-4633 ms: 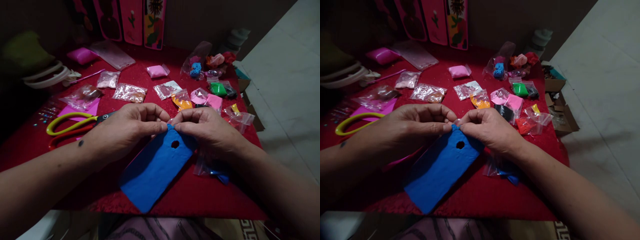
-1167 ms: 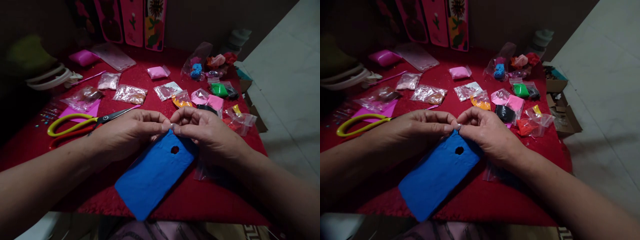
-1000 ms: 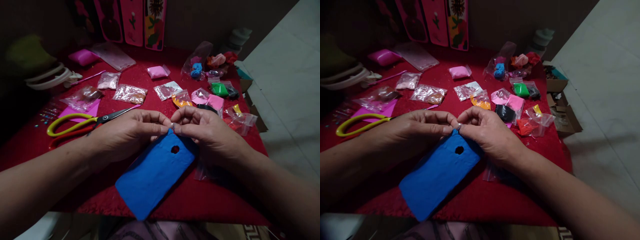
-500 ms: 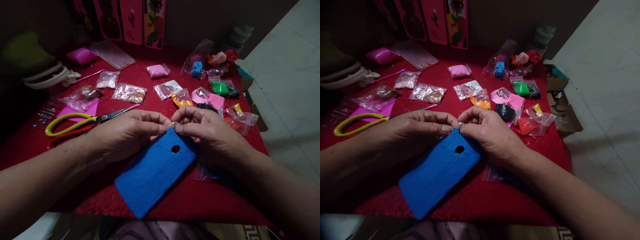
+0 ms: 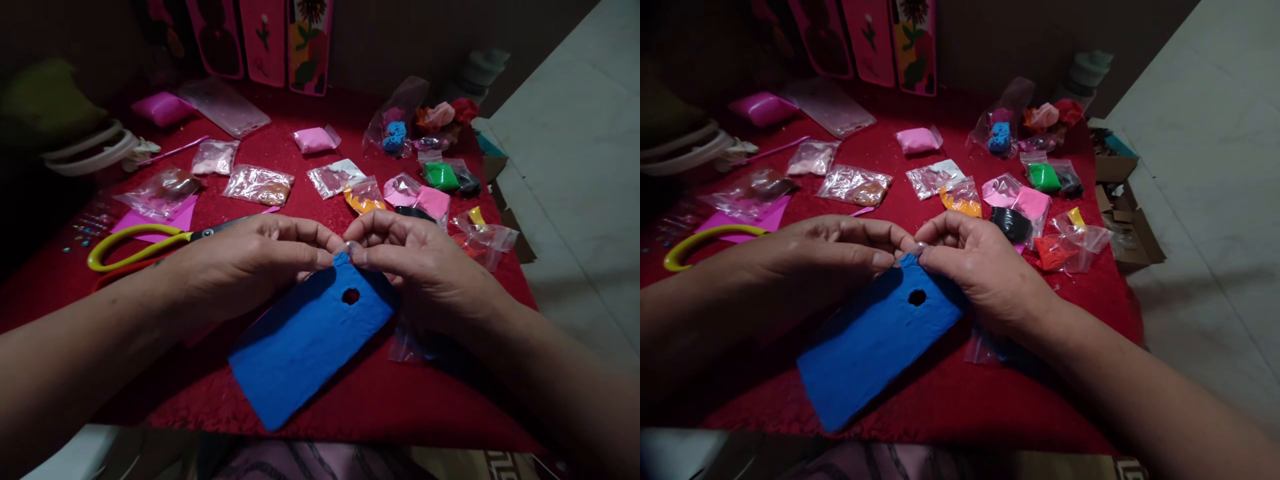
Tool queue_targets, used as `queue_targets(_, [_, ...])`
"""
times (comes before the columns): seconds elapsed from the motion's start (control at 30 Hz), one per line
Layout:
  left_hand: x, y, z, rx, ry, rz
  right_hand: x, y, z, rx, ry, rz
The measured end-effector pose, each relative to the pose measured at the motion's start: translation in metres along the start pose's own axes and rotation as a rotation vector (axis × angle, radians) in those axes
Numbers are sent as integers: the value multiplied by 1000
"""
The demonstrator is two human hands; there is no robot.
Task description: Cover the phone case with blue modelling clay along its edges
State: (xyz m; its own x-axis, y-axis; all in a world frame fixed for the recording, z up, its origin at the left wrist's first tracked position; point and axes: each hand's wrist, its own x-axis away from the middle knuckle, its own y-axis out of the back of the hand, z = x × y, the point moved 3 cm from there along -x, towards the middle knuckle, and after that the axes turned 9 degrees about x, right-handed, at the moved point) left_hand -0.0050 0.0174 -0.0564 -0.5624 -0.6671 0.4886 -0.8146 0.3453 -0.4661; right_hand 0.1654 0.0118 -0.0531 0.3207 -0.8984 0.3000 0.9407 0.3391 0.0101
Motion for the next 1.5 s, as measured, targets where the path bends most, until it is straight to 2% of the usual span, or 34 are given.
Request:
queue_targets(0.3, [4,-8,-5,-349,-226,-189,2,-4,-2,-63,-19,39])
queue_targets(0.53, [7,-10,-7,-475,-184,-206,2,-4,-2,-54,-20,52])
queue_targets(0.73, [8,-8,-8,-471,-162,-176,2,-4,-2,-65,-25,57])
queue_targets(1.03, [8,-9,-6,-443,-152,-196,2,-6,-2,-48,-40,44])
queue_targets(1.2, [6,-3,-7,-343,-117,-161,2,-4,-2,-10,-35,42])
queue_targets(1.3, [3,2,-5,-170,-75,-114,2,-3,-1,37,-24,31])
queue_targets(1.4, [2,3,-1,-57,-26,-126,3,-3,-1,49,-18,28])
queue_targets(1.5, [2,0,1,-62,18,-141,3,-3,-2,43,-3,21])
